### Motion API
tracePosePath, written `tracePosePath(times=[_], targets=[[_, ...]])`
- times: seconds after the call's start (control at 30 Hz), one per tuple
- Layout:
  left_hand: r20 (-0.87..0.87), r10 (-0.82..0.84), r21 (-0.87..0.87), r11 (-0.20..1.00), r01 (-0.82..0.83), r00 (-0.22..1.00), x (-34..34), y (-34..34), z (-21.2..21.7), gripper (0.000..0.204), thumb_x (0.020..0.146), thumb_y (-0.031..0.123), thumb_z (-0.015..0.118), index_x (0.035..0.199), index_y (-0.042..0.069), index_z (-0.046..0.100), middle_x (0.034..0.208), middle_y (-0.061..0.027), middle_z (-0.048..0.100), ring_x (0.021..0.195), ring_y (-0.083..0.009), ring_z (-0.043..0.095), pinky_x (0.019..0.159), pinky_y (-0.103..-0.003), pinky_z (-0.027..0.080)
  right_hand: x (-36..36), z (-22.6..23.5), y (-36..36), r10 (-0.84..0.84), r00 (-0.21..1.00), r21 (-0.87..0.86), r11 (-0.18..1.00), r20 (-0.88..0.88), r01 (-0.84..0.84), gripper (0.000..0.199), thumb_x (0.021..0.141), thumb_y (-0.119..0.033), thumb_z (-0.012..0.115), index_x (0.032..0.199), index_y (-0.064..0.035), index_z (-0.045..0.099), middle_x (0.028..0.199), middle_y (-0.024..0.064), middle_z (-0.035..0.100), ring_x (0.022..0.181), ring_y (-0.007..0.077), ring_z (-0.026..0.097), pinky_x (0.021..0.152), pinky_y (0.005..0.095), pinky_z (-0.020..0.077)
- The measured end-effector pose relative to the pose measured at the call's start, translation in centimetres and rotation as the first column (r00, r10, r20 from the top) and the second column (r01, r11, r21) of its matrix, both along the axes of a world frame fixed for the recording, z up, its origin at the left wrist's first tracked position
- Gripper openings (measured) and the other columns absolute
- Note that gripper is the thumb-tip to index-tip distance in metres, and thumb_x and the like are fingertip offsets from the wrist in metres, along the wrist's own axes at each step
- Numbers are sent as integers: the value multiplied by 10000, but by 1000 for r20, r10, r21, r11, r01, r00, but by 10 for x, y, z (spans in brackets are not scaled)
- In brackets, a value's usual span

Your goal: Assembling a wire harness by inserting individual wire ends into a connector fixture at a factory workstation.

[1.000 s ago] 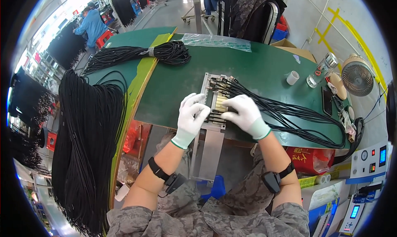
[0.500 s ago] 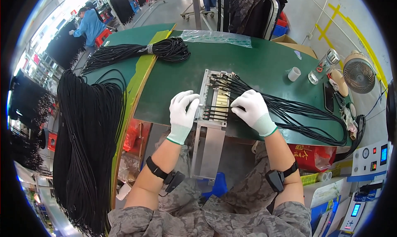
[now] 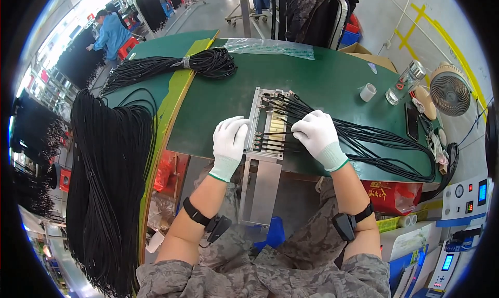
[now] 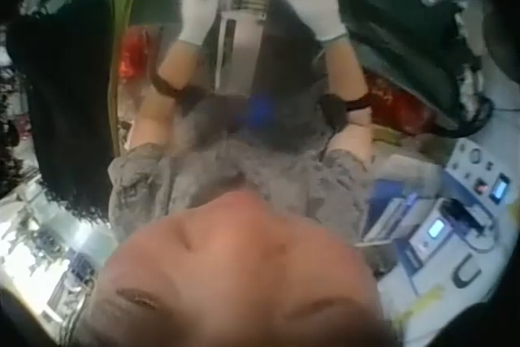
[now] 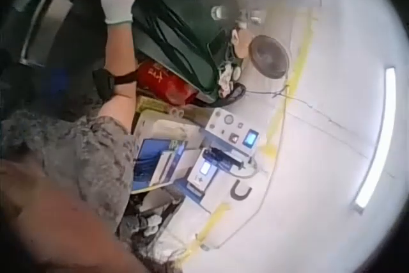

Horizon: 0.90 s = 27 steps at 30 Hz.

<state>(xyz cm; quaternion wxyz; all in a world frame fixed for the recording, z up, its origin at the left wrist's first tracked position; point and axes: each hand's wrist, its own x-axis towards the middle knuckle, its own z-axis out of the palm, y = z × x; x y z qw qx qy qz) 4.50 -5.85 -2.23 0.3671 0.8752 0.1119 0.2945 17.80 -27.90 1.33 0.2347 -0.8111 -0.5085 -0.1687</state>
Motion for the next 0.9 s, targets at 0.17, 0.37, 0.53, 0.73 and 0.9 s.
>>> tracePosePath(times=[0.17, 0.37, 0.53, 0.73, 0.9], targets=[[14, -128, 410, 905, 111, 992, 3, -15, 10, 287, 888, 346, 634, 1119, 200, 723, 1288, -194, 577, 1258, -389, 458, 1083, -502, 307, -4, 1, 11, 23, 1000, 33, 999, -9, -23, 65, 732, -162, 728, 781, -155, 686, 768, 20, 618, 891, 254, 580, 788, 387, 455], [-86, -229, 442, 863, 243, 970, 11, -23, 3, 288, 816, 366, 717, 1036, 185, 757, 1351, -226, 526, 1311, -437, 389, 1115, -528, 260, -9, 6, 2, 37, 998, 87, 996, -45, -33, 95, 743, -230, 723, 785, -148, 703, 756, 44, 622, 803, 273, 598, 740, 402, 479], [-142, -334, 432, 826, 361, 932, 12, 3, 0, 237, 819, 192, 696, 1023, 73, 712, 1306, -162, 566, 1240, -415, 435, 1045, -488, 339, -33, 6, 36, 162, 983, 434, 894, -84, -110, 141, 749, -247, 662, 730, -110, 689, 761, 106, 642, 758, 321, 608, 692, 444, 496], [-220, -375, 440, 786, 435, 901, 31, 17, -27, 315, 913, 205, 590, 1180, 65, 680, 1355, -221, 527, 1264, -426, 409, 1066, -504, 321, -117, -24, -10, 231, 922, 728, 681, -312, 76, 116, 806, -178, 678, 857, -85, 725, 782, 95, 647, 746, 307, 596, 694, 413, 483], [-223, -445, 565, 666, 487, 867, 38, 15, -5, 327, 980, 228, 529, 1240, 75, 655, 1311, -238, 566, 1154, -421, 530, 1010, -475, 403, -179, -55, -63, 165, 807, 626, 723, -566, 291, 142, 858, -178, 664, 889, -45, 705, 851, 87, 672, 808, 246, 633, 739, 365, 498]])
